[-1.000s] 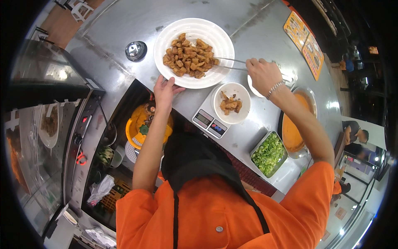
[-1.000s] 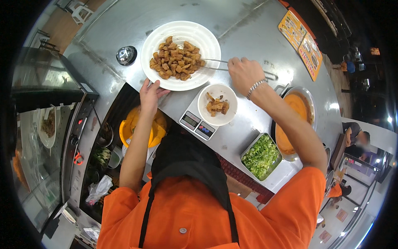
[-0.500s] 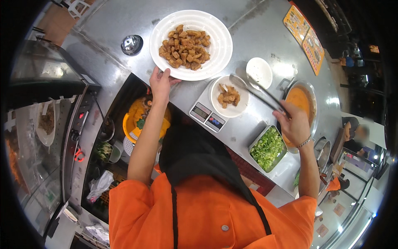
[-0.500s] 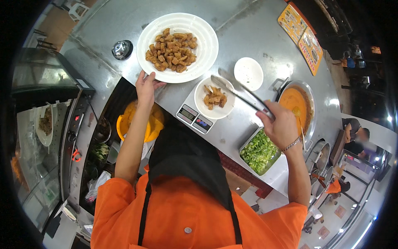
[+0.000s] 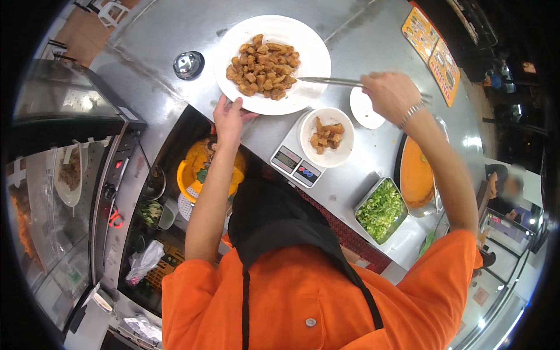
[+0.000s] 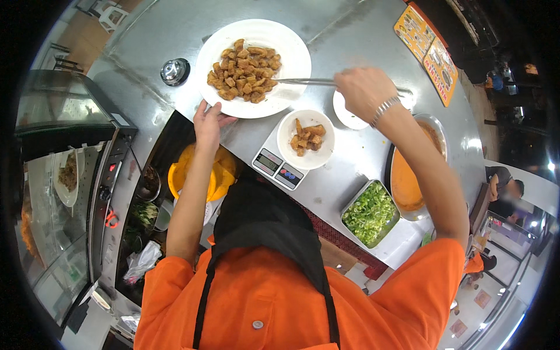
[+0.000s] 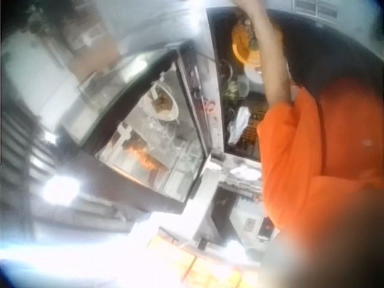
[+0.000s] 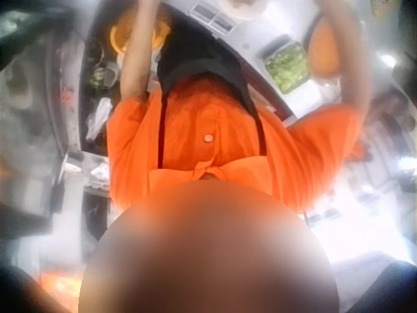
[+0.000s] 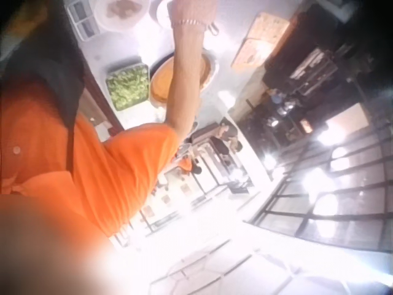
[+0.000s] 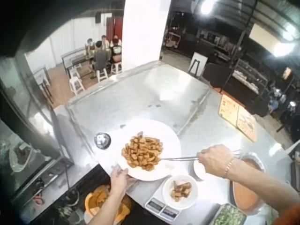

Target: The person assembles two noodle bowls by adding cooked meat and offal, pouring broth, and topping with fried items and chopped green onions. The person then scoops rice into two separate bowls and places them on a tray.

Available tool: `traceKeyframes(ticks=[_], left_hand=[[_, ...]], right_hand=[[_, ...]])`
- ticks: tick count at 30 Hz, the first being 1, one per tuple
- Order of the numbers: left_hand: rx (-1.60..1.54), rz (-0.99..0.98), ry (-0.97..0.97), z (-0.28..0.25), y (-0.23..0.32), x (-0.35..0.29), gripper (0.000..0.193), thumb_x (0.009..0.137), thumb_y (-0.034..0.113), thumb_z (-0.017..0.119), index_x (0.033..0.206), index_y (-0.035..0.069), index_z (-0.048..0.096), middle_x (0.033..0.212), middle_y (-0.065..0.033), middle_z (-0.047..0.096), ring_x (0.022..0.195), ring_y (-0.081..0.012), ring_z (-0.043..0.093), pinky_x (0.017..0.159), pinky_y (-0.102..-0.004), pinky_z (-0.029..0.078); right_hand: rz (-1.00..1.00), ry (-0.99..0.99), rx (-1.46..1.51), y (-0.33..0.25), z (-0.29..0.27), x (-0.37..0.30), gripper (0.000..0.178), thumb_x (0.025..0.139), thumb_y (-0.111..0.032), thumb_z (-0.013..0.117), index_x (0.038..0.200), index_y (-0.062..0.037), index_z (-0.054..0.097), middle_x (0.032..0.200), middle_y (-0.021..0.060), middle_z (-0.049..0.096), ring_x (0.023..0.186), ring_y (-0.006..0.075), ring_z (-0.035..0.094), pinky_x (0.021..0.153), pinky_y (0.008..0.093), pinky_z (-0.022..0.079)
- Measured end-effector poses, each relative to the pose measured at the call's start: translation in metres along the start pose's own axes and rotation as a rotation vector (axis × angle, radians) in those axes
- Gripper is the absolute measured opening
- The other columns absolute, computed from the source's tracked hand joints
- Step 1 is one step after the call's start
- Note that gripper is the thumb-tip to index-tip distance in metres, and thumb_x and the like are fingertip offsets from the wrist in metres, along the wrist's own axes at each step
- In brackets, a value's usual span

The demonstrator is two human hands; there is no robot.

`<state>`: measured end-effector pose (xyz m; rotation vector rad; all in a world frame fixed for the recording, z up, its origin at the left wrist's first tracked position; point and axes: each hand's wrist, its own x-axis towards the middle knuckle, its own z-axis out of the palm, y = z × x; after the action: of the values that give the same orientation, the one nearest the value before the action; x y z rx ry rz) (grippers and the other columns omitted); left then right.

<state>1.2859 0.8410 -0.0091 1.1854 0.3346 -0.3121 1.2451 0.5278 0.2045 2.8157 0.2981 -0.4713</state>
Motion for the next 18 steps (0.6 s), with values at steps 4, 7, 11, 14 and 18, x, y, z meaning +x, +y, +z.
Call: traceKeyframes(ticks=[4,7,11,14,18], left_hand=[[-0.015,-0.013,-0.011,0.001,0.002,0.009,0.042,0.104,0.004,0.052,0.145,-0.006,0.045,0.118,-0.0224,0.067,0.091,-0.0302,0.075,0.072,-0.0378,0.068],[0.022,-0.038,-0.068,0.0,0.012,0.015,0.044,0.102,0.007,0.056,0.144,-0.005,0.048,0.121,-0.0216,0.068,0.095,-0.0319,0.075,0.076,-0.0384,0.067],[0.085,-0.101,-0.123,-0.004,0.03,0.024,0.047,0.102,0.006,0.058,0.146,-0.006,0.046,0.123,-0.0208,0.067,0.093,-0.0315,0.075,0.074,-0.0379,0.066],[0.088,-0.083,-0.205,-0.014,0.036,0.036,0.049,0.101,0.006,0.059,0.147,-0.007,0.045,0.122,-0.0209,0.068,0.092,-0.0312,0.075,0.073,-0.0371,0.066],[0.114,-0.071,-0.172,-0.019,0.034,0.04,0.048,0.1,0.004,0.057,0.146,-0.006,0.047,0.119,-0.0212,0.069,0.092,-0.0298,0.075,0.073,-0.0359,0.066]], right_hand=[[0.029,0.052,0.044,0.003,0.003,-0.031,0.008,0.089,-0.012,0.067,0.092,-0.0044,0.069,0.095,0.0117,0.074,0.092,0.0299,0.072,0.081,0.0433,0.058],[-0.011,0.094,0.011,0.003,0.016,-0.006,0.009,0.089,-0.012,0.067,0.095,-0.0048,0.069,0.098,0.0116,0.074,0.094,0.0315,0.072,0.081,0.0447,0.058],[-0.069,-0.049,0.041,0.008,0.019,0.067,0.013,0.09,-0.015,0.069,0.093,-0.0043,0.075,0.094,0.015,0.075,0.097,0.0332,0.072,0.083,0.0446,0.058],[-0.096,-0.08,0.019,0.01,0.006,0.081,0.016,0.091,-0.019,0.07,0.095,-0.0052,0.077,0.092,0.016,0.075,0.094,0.0349,0.072,0.082,0.046,0.058],[-0.095,0.131,0.07,0.031,0.013,0.034,0.019,0.092,-0.024,0.07,0.101,-0.0076,0.075,0.088,0.0165,0.074,0.085,0.0382,0.071,0.08,0.0484,0.057]])
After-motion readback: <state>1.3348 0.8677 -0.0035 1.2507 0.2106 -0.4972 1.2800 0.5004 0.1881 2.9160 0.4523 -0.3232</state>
